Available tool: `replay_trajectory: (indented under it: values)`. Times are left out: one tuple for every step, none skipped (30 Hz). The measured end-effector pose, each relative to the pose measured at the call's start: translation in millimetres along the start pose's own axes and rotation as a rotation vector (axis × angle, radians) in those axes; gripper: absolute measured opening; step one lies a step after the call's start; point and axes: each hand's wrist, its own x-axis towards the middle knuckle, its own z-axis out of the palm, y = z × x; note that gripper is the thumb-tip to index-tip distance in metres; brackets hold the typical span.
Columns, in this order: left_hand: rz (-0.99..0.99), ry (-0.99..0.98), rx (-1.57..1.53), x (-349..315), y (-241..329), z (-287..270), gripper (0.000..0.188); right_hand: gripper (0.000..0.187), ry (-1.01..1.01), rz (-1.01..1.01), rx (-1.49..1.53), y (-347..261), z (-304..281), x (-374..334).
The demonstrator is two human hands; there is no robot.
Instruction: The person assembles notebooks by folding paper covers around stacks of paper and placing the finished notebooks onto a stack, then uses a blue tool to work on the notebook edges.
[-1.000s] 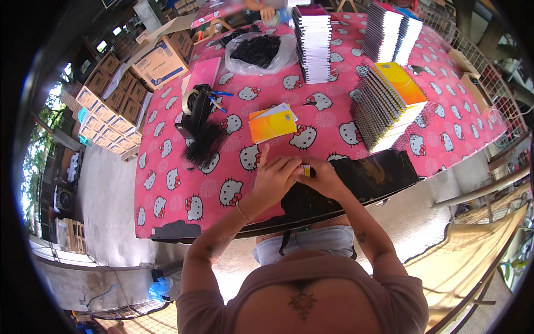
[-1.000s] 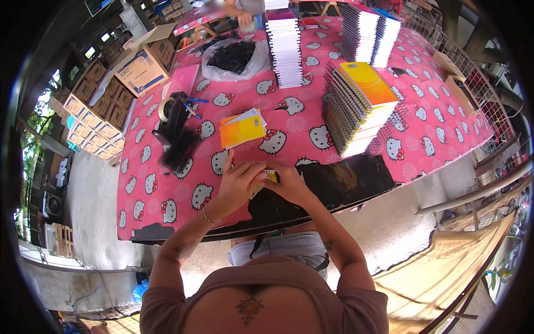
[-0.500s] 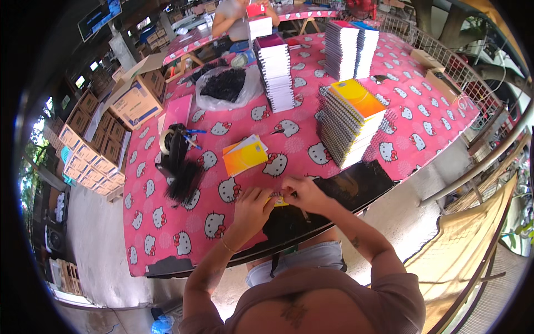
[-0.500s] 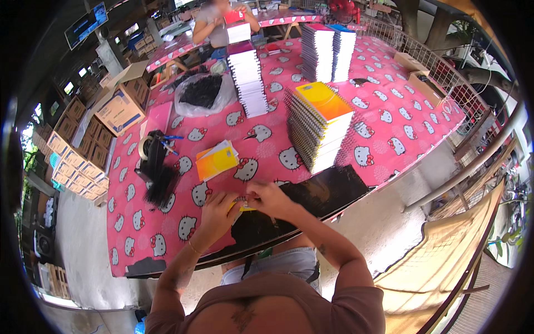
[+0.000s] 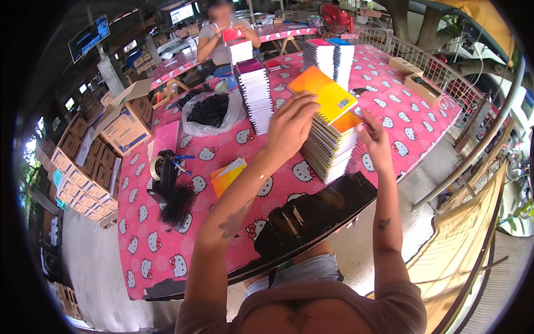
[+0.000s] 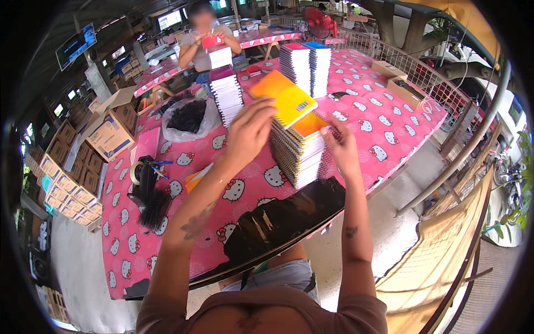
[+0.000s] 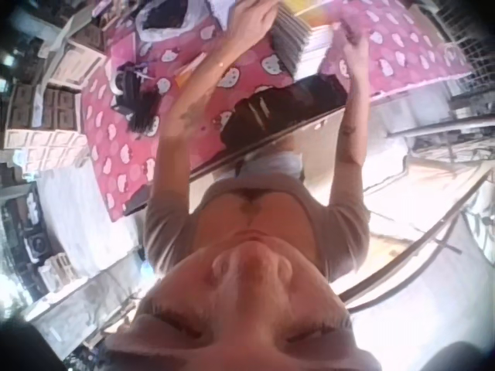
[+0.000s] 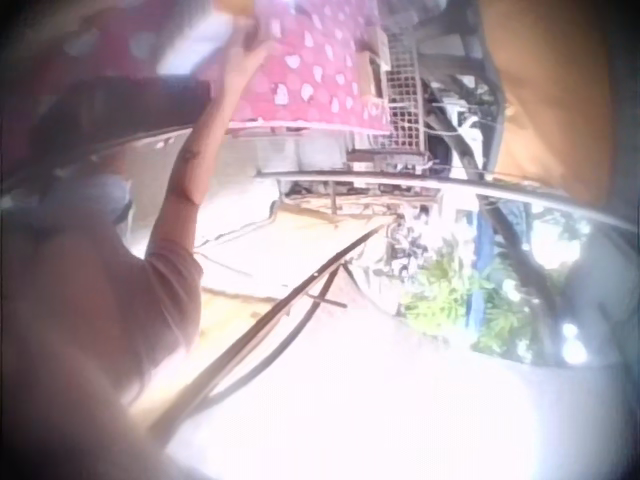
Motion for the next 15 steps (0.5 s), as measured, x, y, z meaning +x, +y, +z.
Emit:
replay_trajectory:
  values:
    - [-0.02, -0.083, -0.045, -11, -8, 14, 0.025, 0.045, -0.079, 0.083, 0.139, 8, -3, 6]
    - [-0.039, -0.158, -0.09, -22, -17, 29, 0.025, 0.042, -0.161, 0.161, 0.272, 13, -5, 13]
    - [-0.059, -0.24, -0.141, -23, -15, 36, 0.025, 0.037, -0.152, 0.102, 0.246, 16, -4, 14]
    - [-0.062, -0.221, -0.14, -24, -14, 41, 0.025, 0.038, -0.163, 0.106, 0.238, 17, -8, 18]
    - [-0.066, -0.201, -0.137, -24, -14, 44, 0.025, 0.038, -0.176, 0.11, 0.232, 17, -11, 22]
    - [-0.085, -0.194, -0.13, -27, -10, 41, 0.025, 0.038, -0.197, 0.131, 0.234, 19, -10, 20]
    - [-0.124, -0.237, -0.151, -27, -8, 39, 0.029, 0.038, -0.222, 0.145, 0.247, 20, -10, 20]
    - [-0.095, -0.236, -0.129, -24, -8, 38, 0.03, 0.04, -0.216, 0.133, 0.238, 20, -12, 24]
    - [-0.079, -0.235, -0.11, -23, -7, 37, 0.031, 0.041, -0.218, 0.132, 0.224, 22, -15, 24]
    - [-0.071, -0.237, -0.084, -25, -6, 31, 0.032, 0.043, -0.229, 0.134, 0.217, 15, -11, 21]
    - [-0.041, -0.19, 0.022, -29, -6, 20, 0.035, 0.047, -0.142, 0.108, 0.173, 7, -11, 13]
    - [-0.059, -0.15, 0.061, -35, -9, 4, 0.032, 0.046, -0.058, 0.054, 0.117, -2, -15, 2]
    - [-0.168, -0.156, 0.059, -49, -13, -17, 0.031, 0.045, 0.032, -0.004, 0.064, -10, -25, -11]
    - [-0.279, -0.163, 0.072, -66, -17, -48, 0.03, 0.04, 0.124, -0.088, -0.005, -19, -30, -25]
    - [-0.436, -0.29, 0.127, -88, -20, -79, 0.027, 0.035, 0.225, -0.182, -0.083, -27, -37, -38]
